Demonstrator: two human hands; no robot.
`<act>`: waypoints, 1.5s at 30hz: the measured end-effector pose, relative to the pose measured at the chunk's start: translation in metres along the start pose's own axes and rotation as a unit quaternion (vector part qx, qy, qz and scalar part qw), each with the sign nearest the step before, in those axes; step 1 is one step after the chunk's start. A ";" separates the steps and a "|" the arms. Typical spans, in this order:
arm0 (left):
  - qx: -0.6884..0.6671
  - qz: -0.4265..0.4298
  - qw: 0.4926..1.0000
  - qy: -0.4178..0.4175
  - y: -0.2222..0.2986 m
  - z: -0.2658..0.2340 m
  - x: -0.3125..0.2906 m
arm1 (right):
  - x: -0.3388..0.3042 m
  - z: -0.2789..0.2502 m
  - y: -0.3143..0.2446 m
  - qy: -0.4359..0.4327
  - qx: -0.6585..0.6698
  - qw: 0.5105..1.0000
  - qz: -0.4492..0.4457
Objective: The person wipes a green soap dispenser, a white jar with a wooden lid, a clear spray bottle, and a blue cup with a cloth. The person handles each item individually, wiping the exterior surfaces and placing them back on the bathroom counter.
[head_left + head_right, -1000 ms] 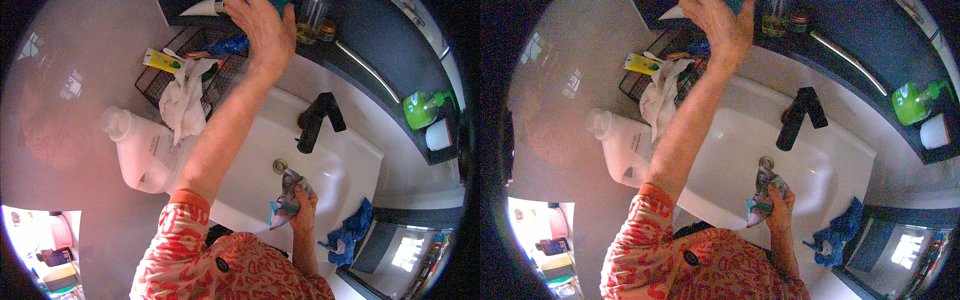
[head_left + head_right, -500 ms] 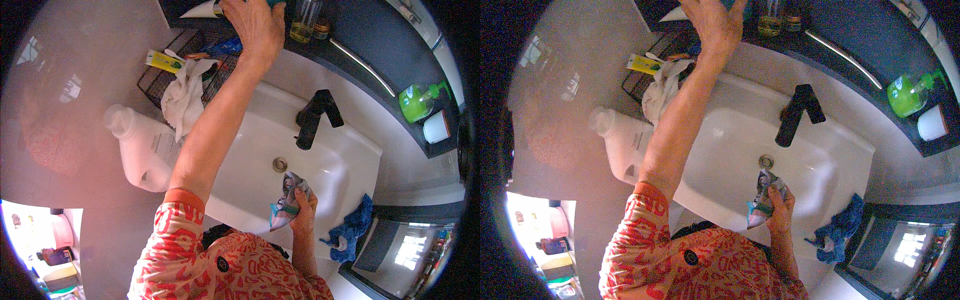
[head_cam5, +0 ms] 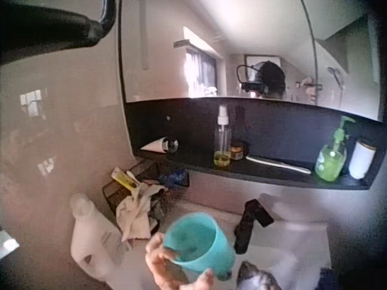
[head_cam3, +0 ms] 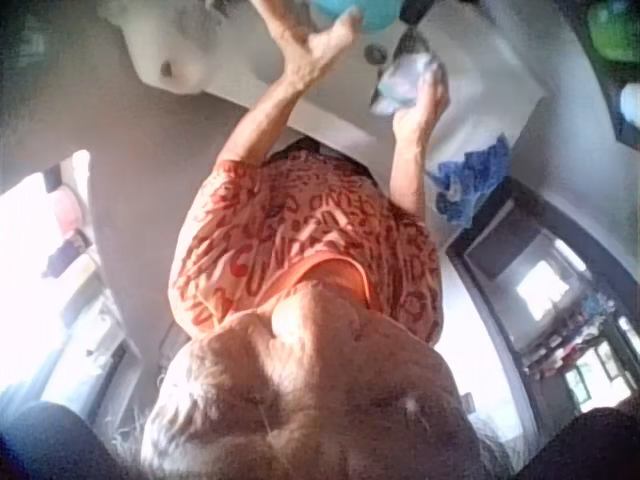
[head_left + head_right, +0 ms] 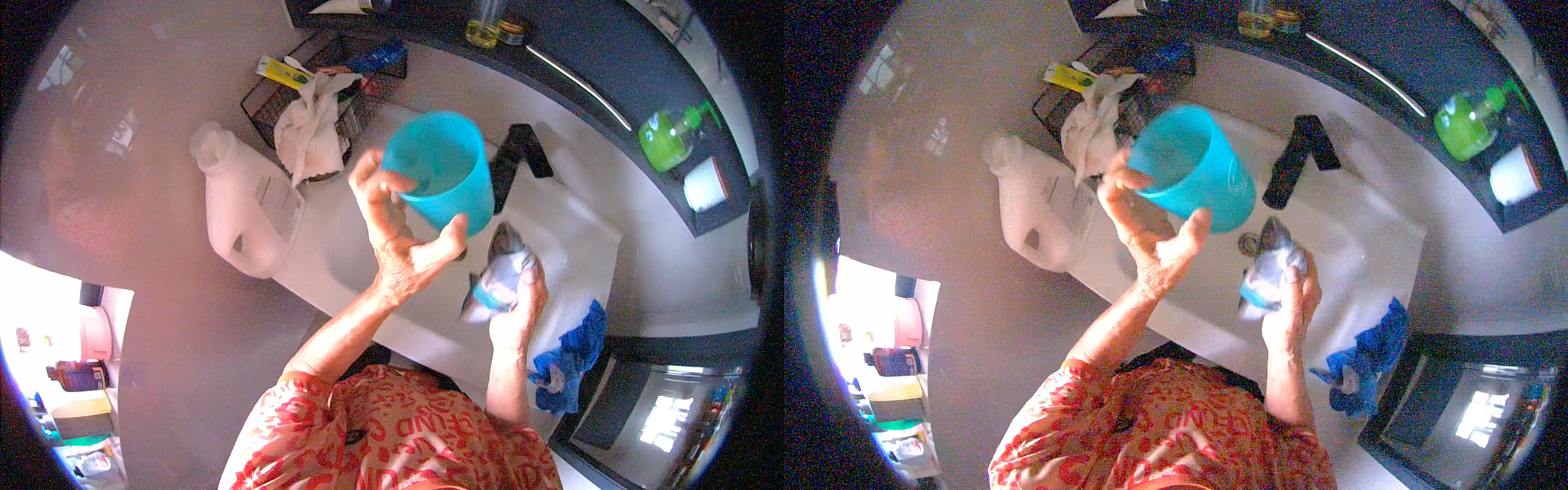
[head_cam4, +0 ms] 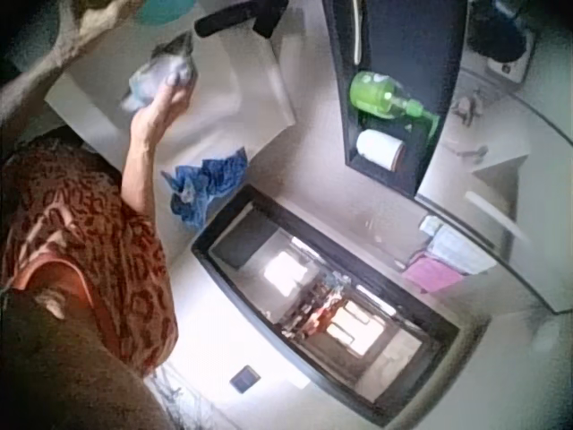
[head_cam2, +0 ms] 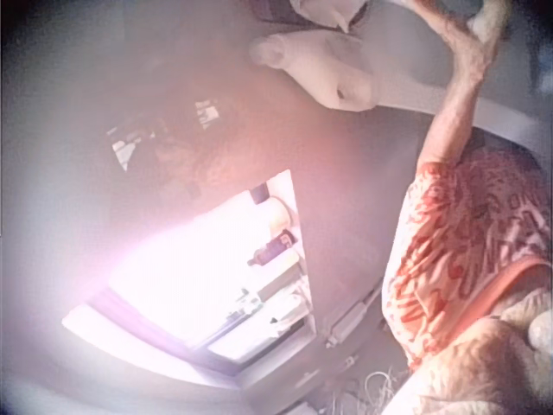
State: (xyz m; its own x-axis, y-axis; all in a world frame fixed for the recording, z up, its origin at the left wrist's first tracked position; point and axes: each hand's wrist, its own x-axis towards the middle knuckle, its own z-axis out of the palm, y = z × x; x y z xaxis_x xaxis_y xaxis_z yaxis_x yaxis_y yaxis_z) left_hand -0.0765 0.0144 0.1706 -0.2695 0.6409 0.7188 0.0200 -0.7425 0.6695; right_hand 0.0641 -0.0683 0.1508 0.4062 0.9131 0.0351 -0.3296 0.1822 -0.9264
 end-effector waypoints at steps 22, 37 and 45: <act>-0.115 -0.354 0.928 -0.032 0.073 -0.007 -0.157 | -0.022 -0.036 -0.004 -0.212 -0.200 0.956 0.014; -0.114 -0.475 0.872 0.010 0.050 -0.094 -0.156 | -0.077 0.015 0.059 -0.198 -0.243 0.935 -0.164; -0.070 -0.443 0.893 -0.044 0.041 -0.117 -0.126 | -0.068 0.045 0.067 -0.183 -0.144 0.972 0.040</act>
State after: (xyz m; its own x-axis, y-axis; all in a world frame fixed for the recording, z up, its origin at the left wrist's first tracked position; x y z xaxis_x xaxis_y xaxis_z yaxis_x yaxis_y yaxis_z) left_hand -0.1544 -0.1197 0.0855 -0.0434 0.9970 -0.0645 -0.2866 0.0494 0.9568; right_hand -0.0240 -0.1020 0.1028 0.0414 0.9983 0.0413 -0.0732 0.0443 -0.9963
